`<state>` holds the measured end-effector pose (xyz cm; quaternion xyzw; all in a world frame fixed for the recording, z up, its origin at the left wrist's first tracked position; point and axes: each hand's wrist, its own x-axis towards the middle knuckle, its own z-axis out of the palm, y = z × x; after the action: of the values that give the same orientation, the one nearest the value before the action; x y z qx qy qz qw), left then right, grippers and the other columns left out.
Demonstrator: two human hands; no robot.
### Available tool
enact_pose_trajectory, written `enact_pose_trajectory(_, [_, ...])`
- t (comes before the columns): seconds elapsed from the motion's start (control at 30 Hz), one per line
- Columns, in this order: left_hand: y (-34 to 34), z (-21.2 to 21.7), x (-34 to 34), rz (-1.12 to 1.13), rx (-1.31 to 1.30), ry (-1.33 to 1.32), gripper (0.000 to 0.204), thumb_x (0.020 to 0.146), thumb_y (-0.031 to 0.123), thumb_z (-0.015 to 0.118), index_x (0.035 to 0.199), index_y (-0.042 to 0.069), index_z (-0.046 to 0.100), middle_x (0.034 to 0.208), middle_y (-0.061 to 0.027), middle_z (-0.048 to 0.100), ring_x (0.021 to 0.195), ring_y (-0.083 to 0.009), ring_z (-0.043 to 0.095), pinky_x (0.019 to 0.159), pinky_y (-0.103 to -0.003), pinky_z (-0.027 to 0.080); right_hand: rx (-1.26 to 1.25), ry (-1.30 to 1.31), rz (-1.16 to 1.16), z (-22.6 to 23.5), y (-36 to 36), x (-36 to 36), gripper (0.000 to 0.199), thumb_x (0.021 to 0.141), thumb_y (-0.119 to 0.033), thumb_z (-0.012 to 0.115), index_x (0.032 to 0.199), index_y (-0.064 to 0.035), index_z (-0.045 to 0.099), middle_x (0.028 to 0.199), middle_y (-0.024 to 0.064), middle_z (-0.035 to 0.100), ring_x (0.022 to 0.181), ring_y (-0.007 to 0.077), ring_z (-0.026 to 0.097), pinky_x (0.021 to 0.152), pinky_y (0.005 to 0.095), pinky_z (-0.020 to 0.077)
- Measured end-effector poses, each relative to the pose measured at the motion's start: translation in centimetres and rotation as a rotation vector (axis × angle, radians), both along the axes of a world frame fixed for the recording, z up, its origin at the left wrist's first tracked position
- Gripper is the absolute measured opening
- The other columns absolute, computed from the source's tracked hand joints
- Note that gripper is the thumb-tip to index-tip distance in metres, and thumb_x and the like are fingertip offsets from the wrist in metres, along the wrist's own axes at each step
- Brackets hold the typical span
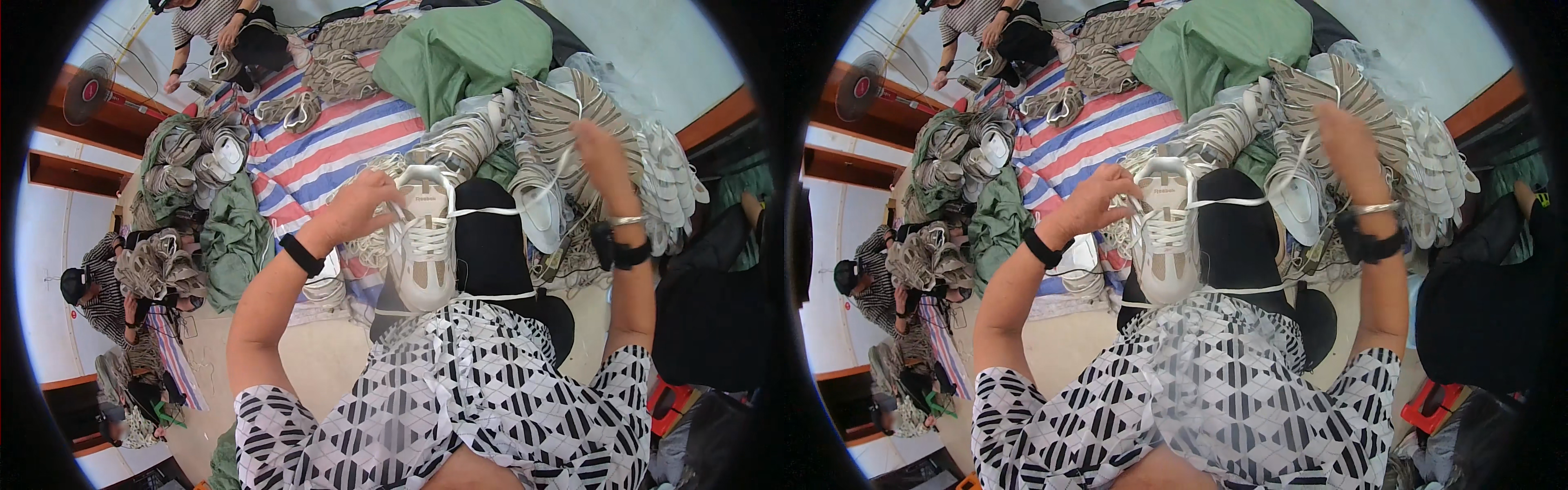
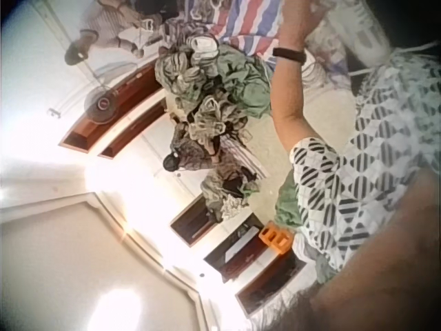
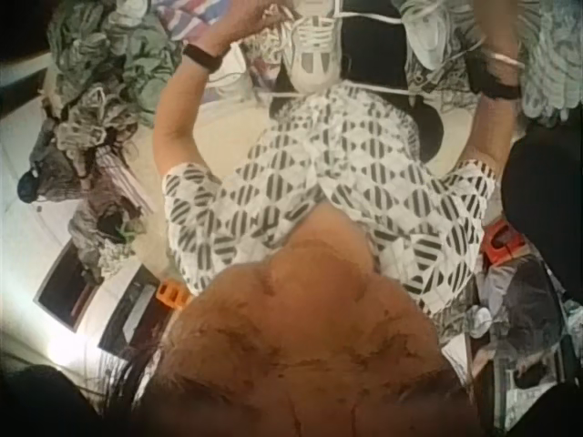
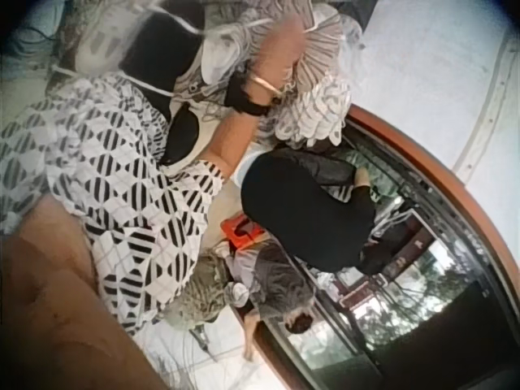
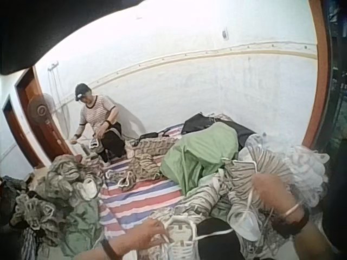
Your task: The person sits on the floor and threads white shoelaces through the eyelets of a white sneaker. They pull the laces tight and adjust the fit, working on the shoe held in their lap.
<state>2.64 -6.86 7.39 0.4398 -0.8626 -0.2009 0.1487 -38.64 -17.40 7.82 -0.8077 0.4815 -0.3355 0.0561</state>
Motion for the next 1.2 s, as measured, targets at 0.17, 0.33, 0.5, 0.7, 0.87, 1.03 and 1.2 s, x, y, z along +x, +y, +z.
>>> enact_pose_trajectory(0.17, [0.3, -0.9, 0.1, 0.032, 0.047, -0.043, 0.031, 0.066, 0.004, 0.075, 0.093, 0.011, 0.06, 0.102, -0.0065, 0.056, 0.101, -0.0296, 0.054, 0.084, -0.038, 0.048, 0.674, -0.217, 0.426, -1.7, 4.7, 13.1, 0.018, 0.088, -0.015, 0.057, 0.098, -0.0021, 0.066, 0.077, 0.0098, 0.067, 0.066, 0.0173, 0.065, 0.066, 0.0309, 0.0499])
enact_pose_trajectory(0.33, [1.2, -1.0, 0.7, 0.007, 0.105, 0.062, 0.032, 0.067, 0.002, 0.073, 0.094, 0.01, 0.058, 0.101, -0.0079, 0.056, 0.101, -0.0306, 0.055, 0.085, -0.038, 0.047, 0.547, -0.065, 0.722, -4.5, 6.1, 20.7, 0.016, 0.082, -0.018, 0.059, 0.091, -0.0091, 0.068, 0.081, 0.0132, 0.067, 0.079, 0.0312, 0.065, 0.071, 0.0405, 0.0495])
enact_pose_trajectory(0.5, [2.4, -2.2, 0.8, 0.078, 0.064, 0.128, 0.032, 0.066, -0.001, 0.07, 0.094, 0.007, 0.057, 0.102, -0.0101, 0.057, 0.102, -0.0316, 0.055, 0.087, -0.038, 0.046, 0.431, 0.099, 0.758, -4.4, 6.7, 21.3, 0.014, 0.081, -0.014, 0.061, 0.095, -0.0126, 0.066, 0.081, 0.0084, 0.068, 0.076, 0.0253, 0.067, 0.068, 0.0365, 0.0515])
enact_pose_trajectory(0.7, [2.5, -3.1, 0.8, 0.135, 0.073, 0.227, 0.028, 0.069, 0.002, 0.069, 0.094, 0.006, 0.057, 0.101, -0.0115, 0.056, 0.102, -0.0314, 0.054, 0.088, -0.036, 0.045, 0.12, 0.319, 0.689, -5.2, 7.7, 21.0, 0.013, 0.078, -0.014, 0.06, 0.091, -0.0114, 0.06, 0.07, 0.0074, 0.064, 0.069, 0.0268, 0.067, 0.058, 0.0391, 0.0515])
enact_pose_trajectory(0.87, [2.7, -2.7, 0.0, 0.168, 0.09, 0.279, 0.015, 0.076, 0.015, 0.07, 0.083, 0.005, 0.062, 0.098, -0.0125, 0.056, 0.1, -0.0314, 0.053, 0.086, -0.038, 0.046, -0.042, 0.091, 0.36, -4.4, 3.9, 18.5, 0.012, 0.079, -0.015, 0.059, 0.09, -0.0107, 0.059, 0.07, 0.0088, 0.063, 0.066, 0.0289, 0.066, 0.056, 0.0403, 0.051])
enact_pose_trajectory(1.03, [3.2, -2.1, -4.5, 0.306, -0.147, -0.011, 0.022, 0.073, 0.023, 0.075, 0.073, 0.005, 0.063, 0.09, -0.0119, 0.054, 0.095, -0.0317, 0.05, 0.085, -0.042, 0.042, 0.408, -0.169, 0.523, -8.2, 3.1, 14.0, 0.012, 0.089, -0.019, 0.057, 0.086, -0.0072, 0.059, 0.065, 0.0061, 0.057, 0.05, 0.023, 0.055, 0.046, 0.0325, 0.0444])
enact_pose_trajectory(1.2, [2.1, -4.7, -3.6, 0.268, -0.047, 0.124, 0.013, 0.069, 0.015, 0.073, 0.07, 0.007, 0.062, 0.088, -0.0093, 0.056, 0.094, -0.0293, 0.05, 0.089, -0.041, 0.036, 1.839, -0.828, 0.794, -4.6, 10.5, 13.6, 0.019, 0.097, -0.023, 0.053, 0.088, -0.0068, 0.057, 0.06, -0.0051, 0.044, 0.043, 0.0037, 0.037, 0.038, 0.0191, 0.0272])
